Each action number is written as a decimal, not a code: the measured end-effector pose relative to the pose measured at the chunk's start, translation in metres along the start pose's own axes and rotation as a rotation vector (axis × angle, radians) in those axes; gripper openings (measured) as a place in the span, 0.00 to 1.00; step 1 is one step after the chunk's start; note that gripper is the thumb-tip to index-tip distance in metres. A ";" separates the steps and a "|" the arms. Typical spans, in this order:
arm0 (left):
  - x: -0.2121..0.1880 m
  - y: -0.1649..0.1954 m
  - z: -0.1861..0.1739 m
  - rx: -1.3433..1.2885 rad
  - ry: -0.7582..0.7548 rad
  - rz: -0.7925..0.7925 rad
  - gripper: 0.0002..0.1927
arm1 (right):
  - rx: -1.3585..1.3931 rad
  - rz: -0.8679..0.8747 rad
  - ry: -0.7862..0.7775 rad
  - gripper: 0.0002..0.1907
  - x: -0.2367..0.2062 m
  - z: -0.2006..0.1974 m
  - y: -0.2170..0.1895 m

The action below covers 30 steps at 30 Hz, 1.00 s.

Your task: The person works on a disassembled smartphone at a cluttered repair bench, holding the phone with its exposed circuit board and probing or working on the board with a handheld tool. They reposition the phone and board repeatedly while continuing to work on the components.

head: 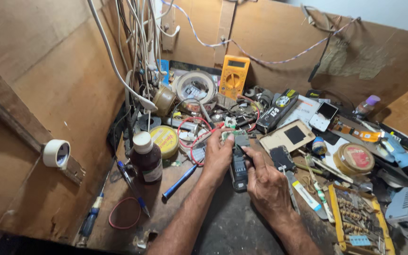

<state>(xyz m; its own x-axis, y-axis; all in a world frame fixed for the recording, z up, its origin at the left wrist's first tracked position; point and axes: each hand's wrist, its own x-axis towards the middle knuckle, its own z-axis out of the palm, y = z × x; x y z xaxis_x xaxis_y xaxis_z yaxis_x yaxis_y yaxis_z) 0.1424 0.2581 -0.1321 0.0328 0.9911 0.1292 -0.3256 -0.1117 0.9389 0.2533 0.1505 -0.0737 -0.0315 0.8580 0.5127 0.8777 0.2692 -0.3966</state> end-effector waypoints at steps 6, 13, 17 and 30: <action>-0.001 0.004 -0.004 -0.135 -0.088 0.016 0.14 | 0.194 -0.023 0.104 0.13 0.001 -0.003 -0.001; -0.003 0.014 -0.004 0.007 -0.083 0.010 0.15 | 0.198 -0.067 0.061 0.16 0.001 -0.003 -0.002; -0.005 0.013 -0.004 0.048 -0.070 0.004 0.15 | 0.126 -0.152 0.054 0.20 0.000 -0.003 -0.001; 0.000 0.003 -0.001 -0.187 -0.134 -0.069 0.15 | 0.296 0.010 0.377 0.08 -0.005 -0.001 0.007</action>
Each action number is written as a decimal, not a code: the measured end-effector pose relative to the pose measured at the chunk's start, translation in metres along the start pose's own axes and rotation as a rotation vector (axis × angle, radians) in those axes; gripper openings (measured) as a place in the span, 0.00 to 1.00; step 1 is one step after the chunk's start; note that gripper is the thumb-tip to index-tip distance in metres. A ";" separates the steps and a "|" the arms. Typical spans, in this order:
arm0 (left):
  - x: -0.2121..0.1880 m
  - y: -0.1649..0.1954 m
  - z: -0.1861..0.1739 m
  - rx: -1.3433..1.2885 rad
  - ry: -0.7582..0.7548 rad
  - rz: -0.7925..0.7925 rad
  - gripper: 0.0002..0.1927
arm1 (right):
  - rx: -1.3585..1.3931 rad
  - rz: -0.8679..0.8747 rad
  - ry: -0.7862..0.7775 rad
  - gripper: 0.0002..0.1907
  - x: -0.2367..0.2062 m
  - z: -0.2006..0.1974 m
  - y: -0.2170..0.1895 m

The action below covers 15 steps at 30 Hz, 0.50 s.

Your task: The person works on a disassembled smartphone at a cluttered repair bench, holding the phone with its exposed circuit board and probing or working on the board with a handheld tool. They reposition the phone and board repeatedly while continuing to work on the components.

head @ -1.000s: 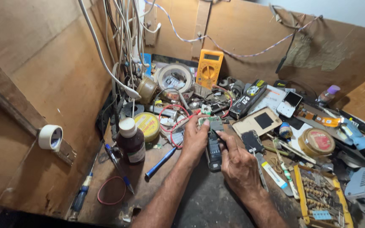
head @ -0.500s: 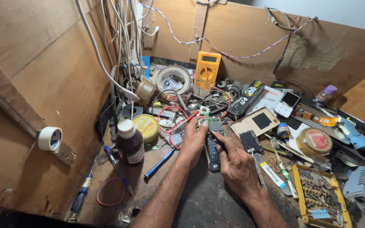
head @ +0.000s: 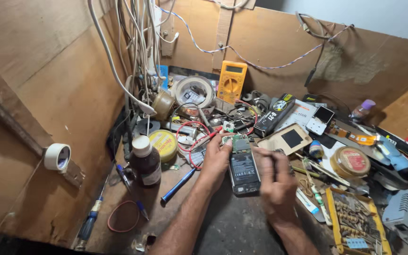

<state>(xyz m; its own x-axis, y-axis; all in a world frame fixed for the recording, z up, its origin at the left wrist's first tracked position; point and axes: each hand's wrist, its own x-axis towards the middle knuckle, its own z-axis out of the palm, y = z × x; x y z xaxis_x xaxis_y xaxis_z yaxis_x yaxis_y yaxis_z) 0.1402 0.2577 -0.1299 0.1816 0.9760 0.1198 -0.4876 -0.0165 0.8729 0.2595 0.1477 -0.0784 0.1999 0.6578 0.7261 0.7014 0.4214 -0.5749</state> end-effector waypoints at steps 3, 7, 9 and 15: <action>-0.001 0.002 -0.004 -0.056 -0.011 0.012 0.17 | -0.002 0.153 0.078 0.11 0.000 0.002 0.016; 0.000 0.006 -0.003 -0.117 -0.069 0.026 0.19 | 0.075 0.351 -0.044 0.16 0.006 0.006 0.035; -0.002 0.009 -0.004 -0.107 -0.070 0.014 0.20 | 0.136 0.435 -0.113 0.16 0.007 0.008 0.039; -0.009 0.019 0.000 -0.039 -0.084 0.040 0.23 | 0.281 0.550 -0.180 0.15 0.007 0.007 0.033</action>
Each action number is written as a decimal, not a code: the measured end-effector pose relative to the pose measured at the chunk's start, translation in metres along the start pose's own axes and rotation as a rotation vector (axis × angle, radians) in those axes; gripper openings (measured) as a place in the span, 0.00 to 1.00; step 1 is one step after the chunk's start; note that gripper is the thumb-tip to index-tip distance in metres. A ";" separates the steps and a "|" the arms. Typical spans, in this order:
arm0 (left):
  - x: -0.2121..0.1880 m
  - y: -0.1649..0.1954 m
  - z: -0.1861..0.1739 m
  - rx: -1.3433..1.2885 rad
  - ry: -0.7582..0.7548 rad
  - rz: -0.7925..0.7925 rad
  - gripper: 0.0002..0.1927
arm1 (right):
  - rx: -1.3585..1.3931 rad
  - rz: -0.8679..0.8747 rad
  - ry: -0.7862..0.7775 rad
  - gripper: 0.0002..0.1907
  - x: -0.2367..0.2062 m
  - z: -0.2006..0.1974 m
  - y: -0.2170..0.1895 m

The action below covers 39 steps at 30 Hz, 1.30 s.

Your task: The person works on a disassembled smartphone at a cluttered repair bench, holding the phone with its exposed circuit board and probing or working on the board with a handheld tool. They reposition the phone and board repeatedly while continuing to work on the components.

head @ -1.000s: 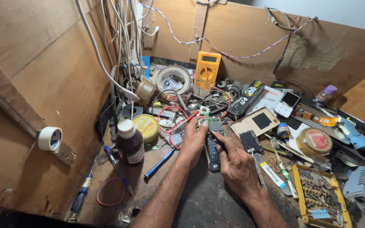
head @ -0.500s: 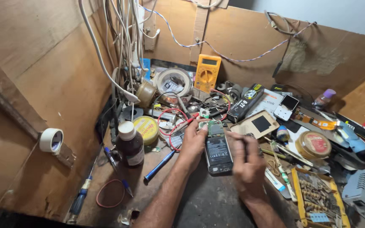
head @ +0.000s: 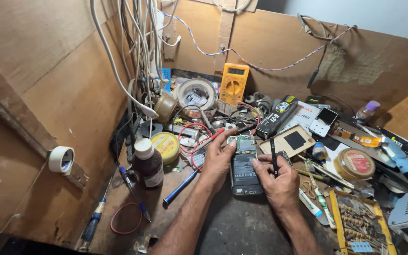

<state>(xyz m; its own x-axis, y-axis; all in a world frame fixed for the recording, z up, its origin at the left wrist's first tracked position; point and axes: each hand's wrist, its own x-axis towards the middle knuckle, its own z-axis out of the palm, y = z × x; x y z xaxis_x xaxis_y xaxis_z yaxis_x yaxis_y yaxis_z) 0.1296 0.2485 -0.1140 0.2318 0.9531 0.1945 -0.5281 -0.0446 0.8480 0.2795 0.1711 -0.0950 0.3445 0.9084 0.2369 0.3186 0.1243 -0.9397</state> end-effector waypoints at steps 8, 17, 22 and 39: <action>-0.003 0.007 -0.002 -0.074 -0.031 -0.084 0.32 | 0.046 -0.081 -0.010 0.16 0.002 0.000 0.002; -0.007 0.015 -0.001 0.039 -0.039 -0.048 0.35 | -0.065 -0.075 0.030 0.15 0.003 0.000 0.004; -0.008 0.015 0.000 -0.002 -0.054 -0.034 0.34 | -0.081 -0.072 0.029 0.15 0.001 0.000 0.005; -0.005 0.013 0.005 0.027 -0.023 -0.056 0.29 | -0.071 -0.086 0.020 0.16 0.001 0.000 0.004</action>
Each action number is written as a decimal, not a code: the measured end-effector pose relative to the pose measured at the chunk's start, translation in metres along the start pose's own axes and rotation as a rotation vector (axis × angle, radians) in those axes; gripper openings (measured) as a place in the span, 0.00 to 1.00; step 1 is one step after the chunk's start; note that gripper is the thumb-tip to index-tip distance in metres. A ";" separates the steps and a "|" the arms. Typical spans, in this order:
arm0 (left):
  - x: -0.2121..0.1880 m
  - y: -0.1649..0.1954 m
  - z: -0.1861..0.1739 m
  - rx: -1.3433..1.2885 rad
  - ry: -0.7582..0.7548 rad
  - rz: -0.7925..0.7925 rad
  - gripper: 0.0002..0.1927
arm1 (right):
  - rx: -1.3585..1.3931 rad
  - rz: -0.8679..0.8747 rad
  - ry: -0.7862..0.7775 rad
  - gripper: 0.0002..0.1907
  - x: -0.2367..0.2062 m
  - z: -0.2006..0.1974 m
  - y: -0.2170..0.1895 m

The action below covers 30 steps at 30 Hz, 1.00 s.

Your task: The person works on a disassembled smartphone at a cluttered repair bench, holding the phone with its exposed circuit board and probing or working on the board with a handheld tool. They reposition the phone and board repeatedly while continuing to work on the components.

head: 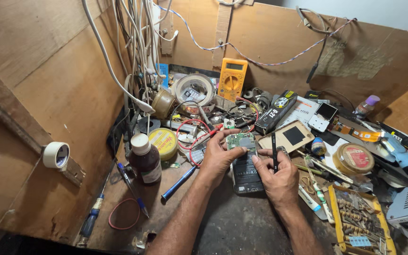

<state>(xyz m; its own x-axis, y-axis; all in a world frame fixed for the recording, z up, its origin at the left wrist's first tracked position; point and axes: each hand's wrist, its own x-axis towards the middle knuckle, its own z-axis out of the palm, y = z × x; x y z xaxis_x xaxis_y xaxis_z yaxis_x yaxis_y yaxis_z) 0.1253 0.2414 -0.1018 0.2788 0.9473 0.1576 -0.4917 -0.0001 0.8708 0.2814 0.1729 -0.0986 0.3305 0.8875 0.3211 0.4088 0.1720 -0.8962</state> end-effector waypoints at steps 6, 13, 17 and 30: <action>0.004 -0.009 0.001 0.026 0.040 0.017 0.30 | -0.010 -0.001 0.000 0.15 -0.001 0.000 0.001; 0.007 -0.013 0.002 0.164 0.115 0.054 0.30 | -0.028 0.008 -0.005 0.16 -0.002 0.000 -0.002; 0.005 -0.011 0.004 0.132 0.092 0.067 0.30 | -0.001 -0.001 -0.003 0.16 -0.003 0.000 -0.004; 0.002 -0.010 0.000 0.182 0.072 0.054 0.31 | -0.008 0.020 0.020 0.15 -0.002 0.000 -0.001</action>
<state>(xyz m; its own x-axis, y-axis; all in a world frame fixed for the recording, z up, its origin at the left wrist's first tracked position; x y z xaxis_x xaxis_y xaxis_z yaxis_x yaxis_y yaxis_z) 0.1309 0.2431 -0.1099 0.1930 0.9649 0.1780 -0.3456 -0.1030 0.9327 0.2806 0.1710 -0.0978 0.3556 0.8818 0.3098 0.4086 0.1514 -0.9001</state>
